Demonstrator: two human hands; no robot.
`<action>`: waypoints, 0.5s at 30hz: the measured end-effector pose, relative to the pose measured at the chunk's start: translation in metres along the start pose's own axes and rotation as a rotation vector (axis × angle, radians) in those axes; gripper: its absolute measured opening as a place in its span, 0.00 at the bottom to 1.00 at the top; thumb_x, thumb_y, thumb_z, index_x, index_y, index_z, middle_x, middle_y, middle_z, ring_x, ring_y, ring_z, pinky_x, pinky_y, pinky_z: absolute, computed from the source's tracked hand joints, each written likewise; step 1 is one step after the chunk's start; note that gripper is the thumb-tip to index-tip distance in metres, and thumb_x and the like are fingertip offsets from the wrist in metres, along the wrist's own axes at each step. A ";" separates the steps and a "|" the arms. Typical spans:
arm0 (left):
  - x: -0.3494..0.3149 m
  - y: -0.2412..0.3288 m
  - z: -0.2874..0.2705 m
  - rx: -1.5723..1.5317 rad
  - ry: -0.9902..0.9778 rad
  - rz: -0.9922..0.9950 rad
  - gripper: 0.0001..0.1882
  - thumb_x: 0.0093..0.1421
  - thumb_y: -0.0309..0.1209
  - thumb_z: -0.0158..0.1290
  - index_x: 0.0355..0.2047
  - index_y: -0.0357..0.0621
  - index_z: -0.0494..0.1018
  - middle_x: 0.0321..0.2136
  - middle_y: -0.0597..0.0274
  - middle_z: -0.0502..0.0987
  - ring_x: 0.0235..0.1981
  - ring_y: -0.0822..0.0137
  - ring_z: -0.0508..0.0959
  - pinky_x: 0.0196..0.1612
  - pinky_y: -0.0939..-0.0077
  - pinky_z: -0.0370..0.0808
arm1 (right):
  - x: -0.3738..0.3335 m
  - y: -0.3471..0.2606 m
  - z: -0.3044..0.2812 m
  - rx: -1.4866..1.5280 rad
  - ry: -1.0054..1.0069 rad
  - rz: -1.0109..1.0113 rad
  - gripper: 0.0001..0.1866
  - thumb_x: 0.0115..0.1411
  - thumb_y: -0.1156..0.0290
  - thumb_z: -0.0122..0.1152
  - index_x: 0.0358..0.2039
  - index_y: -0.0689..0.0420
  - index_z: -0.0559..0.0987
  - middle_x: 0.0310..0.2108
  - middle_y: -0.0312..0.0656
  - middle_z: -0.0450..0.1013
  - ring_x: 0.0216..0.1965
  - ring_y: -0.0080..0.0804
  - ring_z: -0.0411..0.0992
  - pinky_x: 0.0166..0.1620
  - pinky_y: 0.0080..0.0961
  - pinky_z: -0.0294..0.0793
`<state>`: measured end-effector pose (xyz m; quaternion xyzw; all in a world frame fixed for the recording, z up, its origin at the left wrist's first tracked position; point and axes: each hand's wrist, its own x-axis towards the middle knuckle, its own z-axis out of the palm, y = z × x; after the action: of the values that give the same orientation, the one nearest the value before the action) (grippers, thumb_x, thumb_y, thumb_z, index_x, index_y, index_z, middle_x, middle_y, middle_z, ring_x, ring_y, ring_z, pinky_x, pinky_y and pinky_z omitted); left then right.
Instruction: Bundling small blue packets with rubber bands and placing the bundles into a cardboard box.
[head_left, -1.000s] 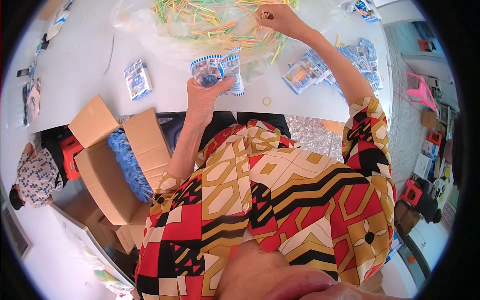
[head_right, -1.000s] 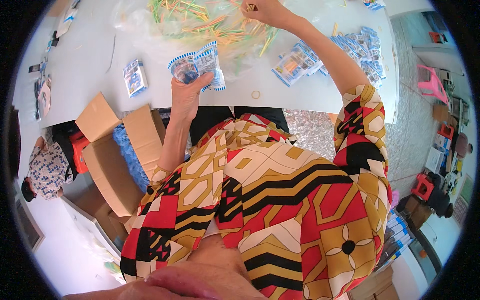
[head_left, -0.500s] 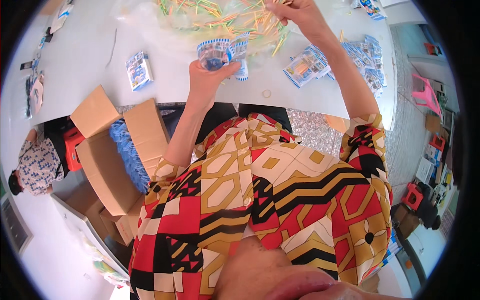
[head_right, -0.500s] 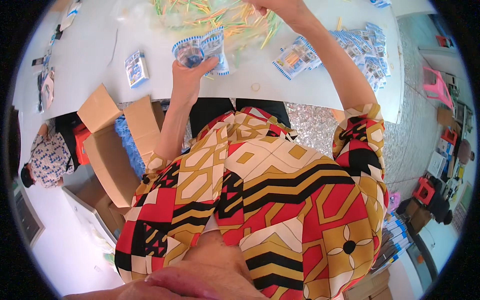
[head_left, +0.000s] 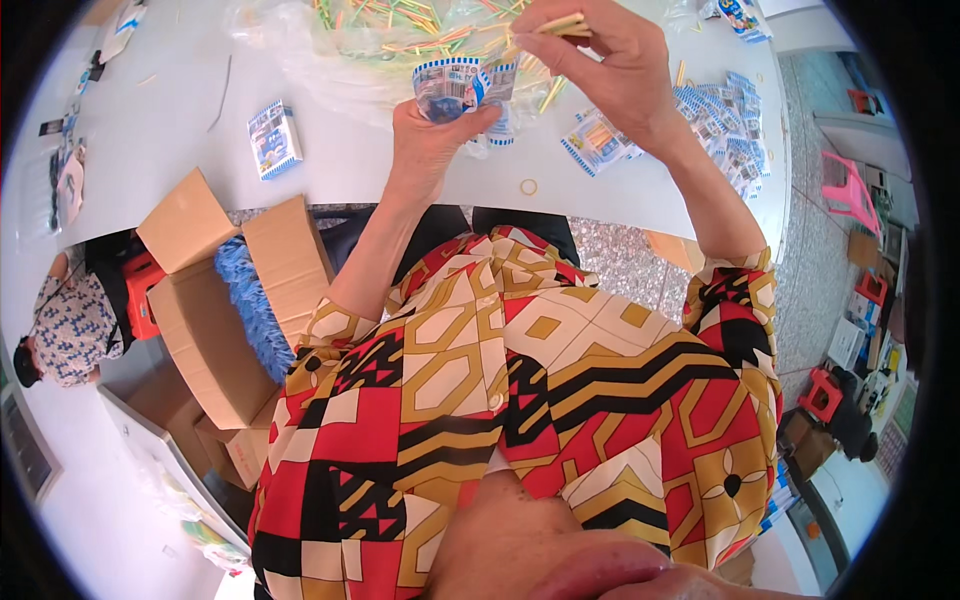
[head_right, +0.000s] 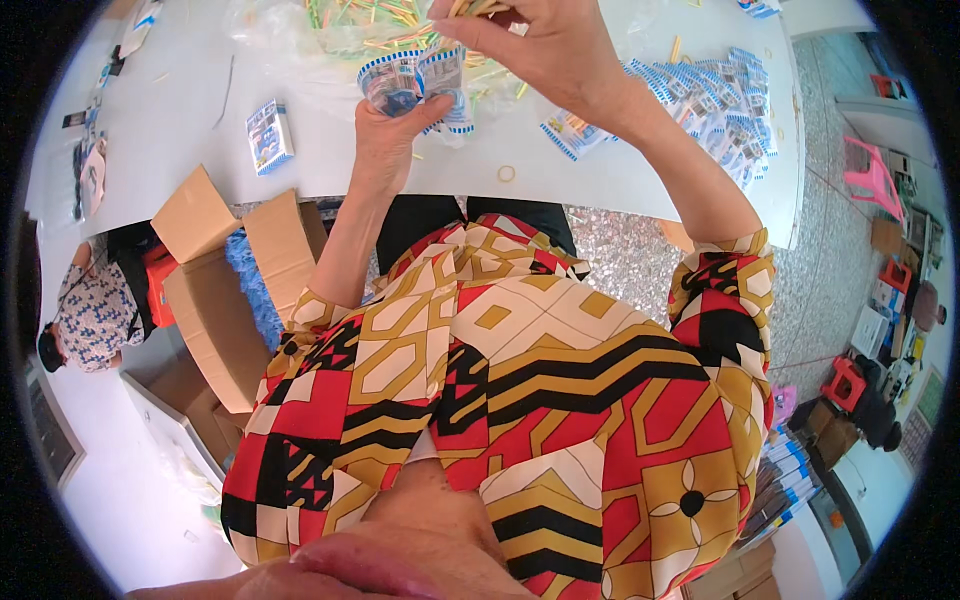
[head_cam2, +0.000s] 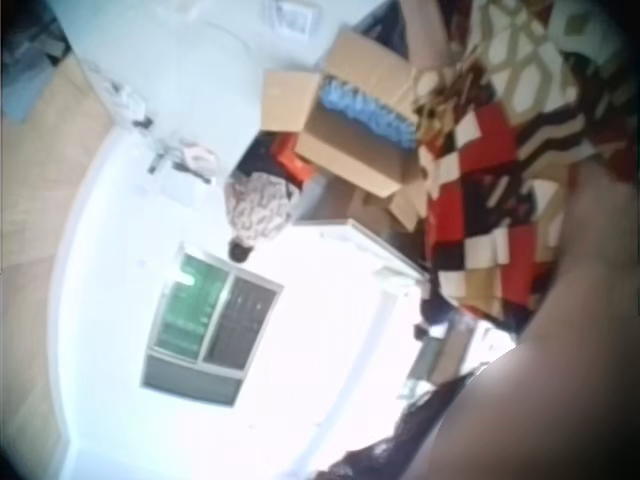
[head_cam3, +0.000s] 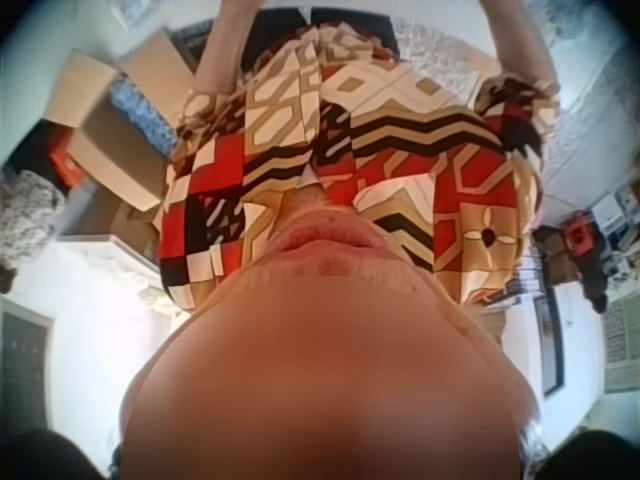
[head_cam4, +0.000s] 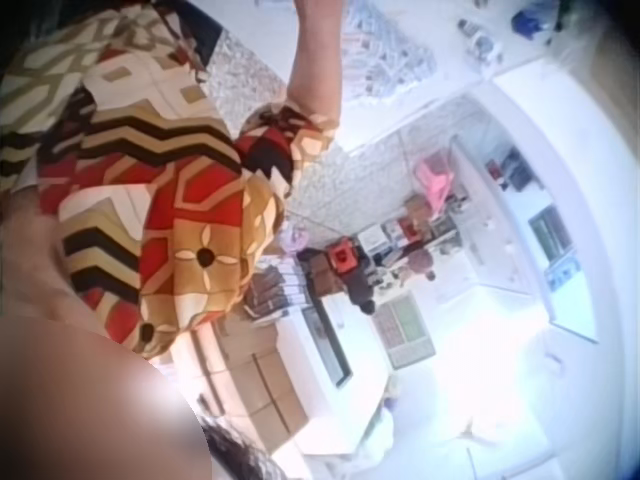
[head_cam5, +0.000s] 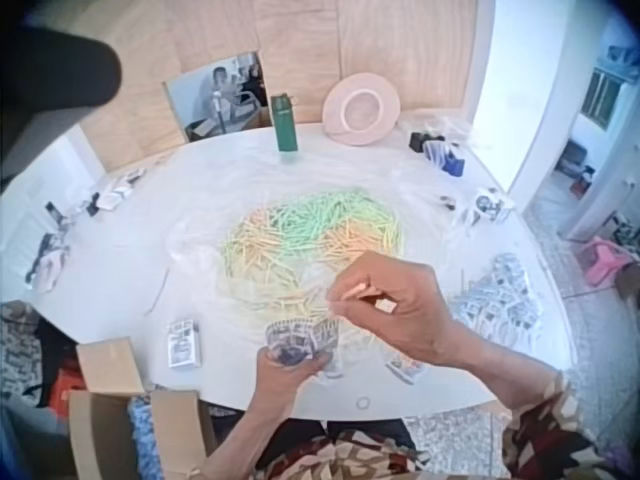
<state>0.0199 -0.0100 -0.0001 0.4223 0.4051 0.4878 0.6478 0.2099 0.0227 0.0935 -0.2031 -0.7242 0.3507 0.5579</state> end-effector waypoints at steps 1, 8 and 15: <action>0.000 -0.001 -0.001 -0.045 0.002 -0.010 0.11 0.48 0.23 0.63 0.33 0.40 0.76 0.29 0.66 0.79 0.29 0.78 0.75 0.34 0.83 0.72 | 0.000 -0.014 0.001 -0.252 -0.039 0.284 0.02 0.55 0.80 0.59 0.29 0.63 0.75 0.28 0.38 0.73 0.28 0.18 0.69 0.29 0.15 0.69; 0.003 -0.002 0.000 -0.081 -0.004 -0.024 0.11 0.48 0.24 0.64 0.33 0.39 0.77 0.29 0.66 0.78 0.29 0.77 0.76 0.34 0.82 0.73 | -0.011 0.012 -0.001 0.019 -0.077 0.546 0.02 0.55 0.78 0.60 0.29 0.61 0.76 0.28 0.36 0.73 0.24 0.15 0.68 0.25 0.13 0.66; 0.014 0.006 0.009 0.147 -0.073 0.028 0.11 0.49 0.23 0.62 0.34 0.38 0.77 0.28 0.67 0.78 0.29 0.79 0.75 0.35 0.84 0.72 | -0.008 0.021 -0.009 0.046 -0.237 0.214 0.03 0.57 0.75 0.57 0.33 0.59 0.75 0.28 0.32 0.71 0.25 0.15 0.66 0.25 0.15 0.65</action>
<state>0.0296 0.0037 0.0070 0.4919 0.4099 0.4499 0.6226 0.2183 0.0340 0.0734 -0.2236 -0.7509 0.4460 0.4327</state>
